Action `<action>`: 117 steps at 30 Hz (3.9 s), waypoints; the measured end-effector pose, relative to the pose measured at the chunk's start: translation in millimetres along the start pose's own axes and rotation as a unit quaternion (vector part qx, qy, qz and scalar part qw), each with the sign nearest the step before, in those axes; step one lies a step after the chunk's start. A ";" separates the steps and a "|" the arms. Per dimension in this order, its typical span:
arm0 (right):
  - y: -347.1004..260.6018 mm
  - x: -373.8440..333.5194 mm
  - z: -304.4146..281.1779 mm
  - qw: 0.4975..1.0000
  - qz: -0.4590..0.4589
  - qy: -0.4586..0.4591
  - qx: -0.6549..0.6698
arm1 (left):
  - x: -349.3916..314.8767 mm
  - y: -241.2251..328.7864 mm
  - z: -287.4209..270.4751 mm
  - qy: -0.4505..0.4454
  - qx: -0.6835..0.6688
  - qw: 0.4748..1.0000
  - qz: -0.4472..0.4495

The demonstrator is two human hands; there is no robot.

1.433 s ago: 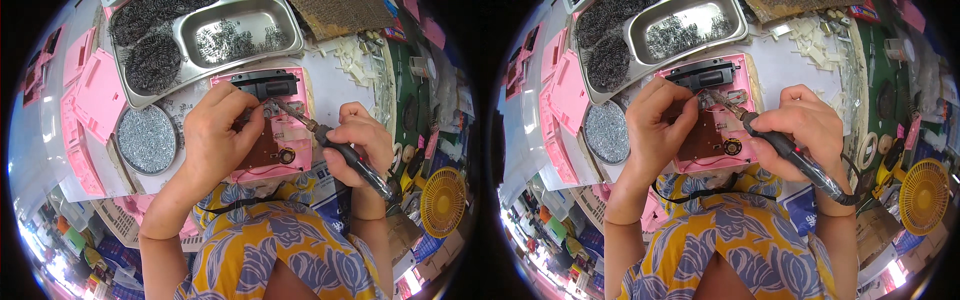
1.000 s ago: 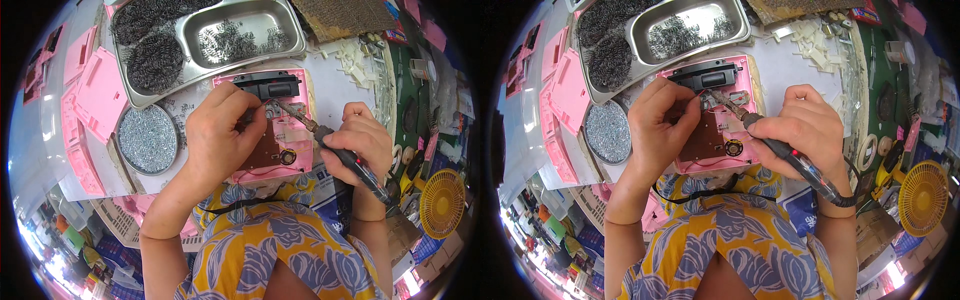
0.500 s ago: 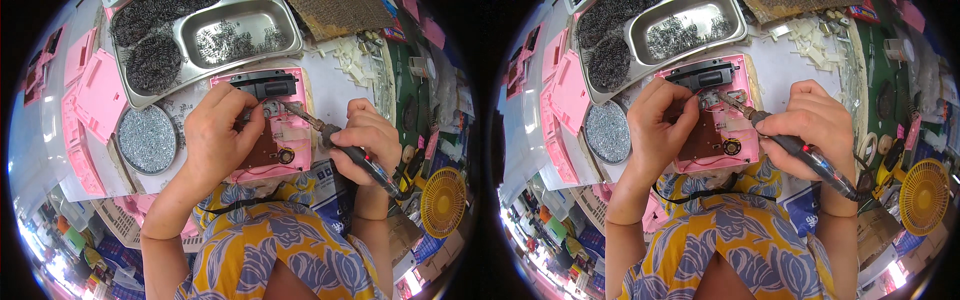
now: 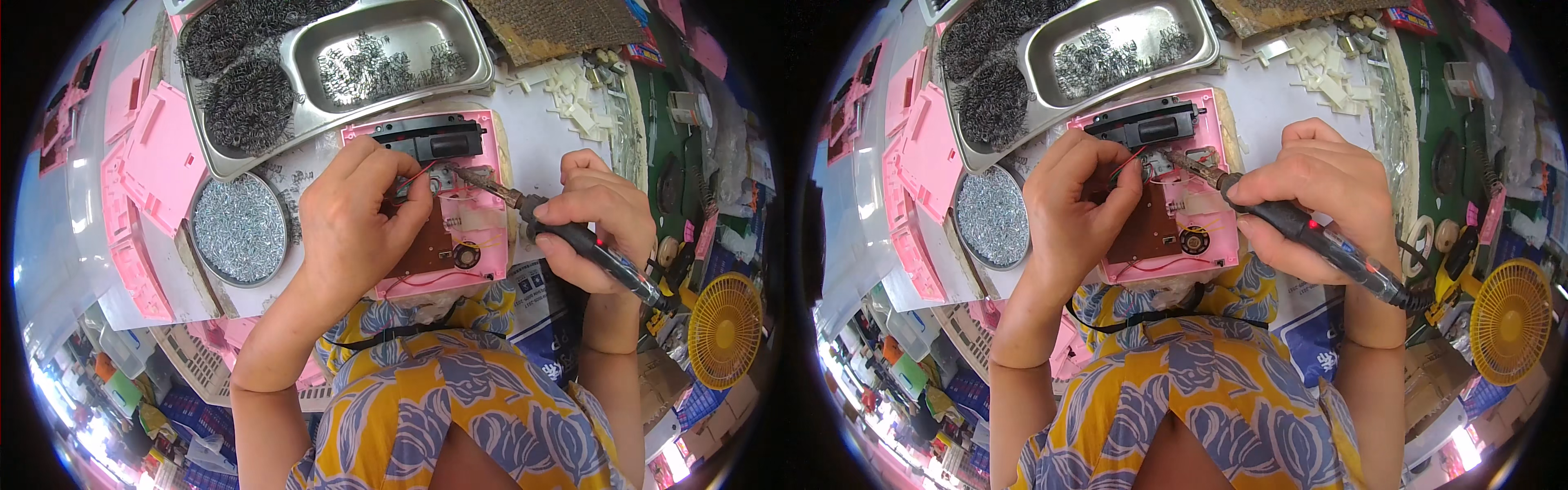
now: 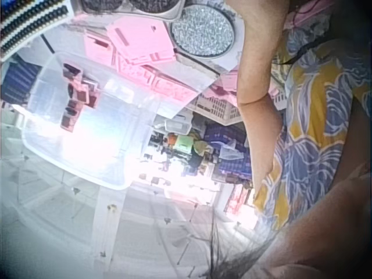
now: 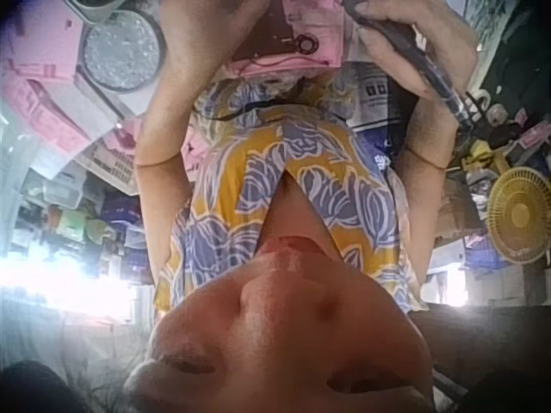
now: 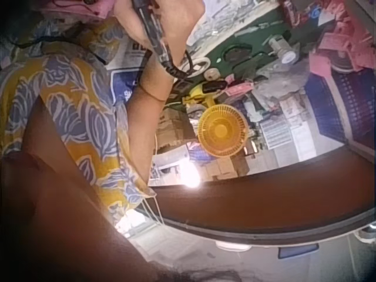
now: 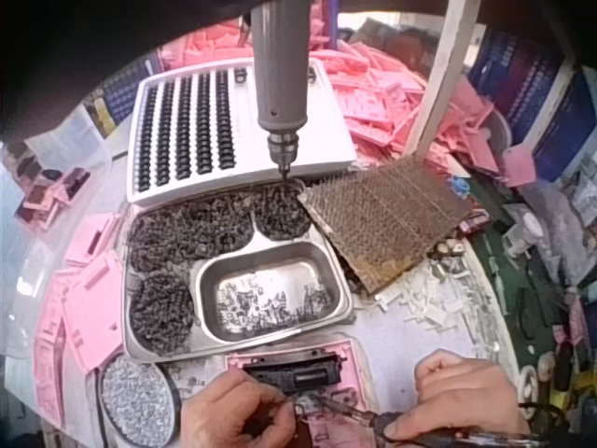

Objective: Assembling a pink electronic toy, including soldering internal components and securing the casing with an electric screwdriver.

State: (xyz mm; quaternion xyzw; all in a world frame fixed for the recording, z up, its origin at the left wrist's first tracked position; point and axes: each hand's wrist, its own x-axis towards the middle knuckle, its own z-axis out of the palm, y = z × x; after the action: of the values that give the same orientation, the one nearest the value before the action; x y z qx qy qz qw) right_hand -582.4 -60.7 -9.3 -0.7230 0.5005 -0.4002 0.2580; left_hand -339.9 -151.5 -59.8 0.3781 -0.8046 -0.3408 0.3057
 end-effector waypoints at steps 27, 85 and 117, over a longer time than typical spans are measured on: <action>-0.2 11.1 9.4 0.999 -0.005 0.004 -0.040 | -2.6 -4.7 9.0 0.031 0.042 0.998 0.025; 7.0 -44.3 -22.8 0.986 -0.040 0.159 0.033 | 28.2 39.6 3.6 -0.070 0.178 0.962 0.193; 10.6 -65.2 17.1 0.983 0.020 0.183 0.011 | 25.7 34.6 12.7 -0.079 0.214 0.957 0.180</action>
State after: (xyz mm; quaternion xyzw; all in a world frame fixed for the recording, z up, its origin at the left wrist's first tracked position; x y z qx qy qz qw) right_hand -585.2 -4.4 -47.7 -0.6245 0.5492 -0.5261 0.1775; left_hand -376.8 -151.8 -34.2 0.2552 -0.9350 -0.1289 0.2100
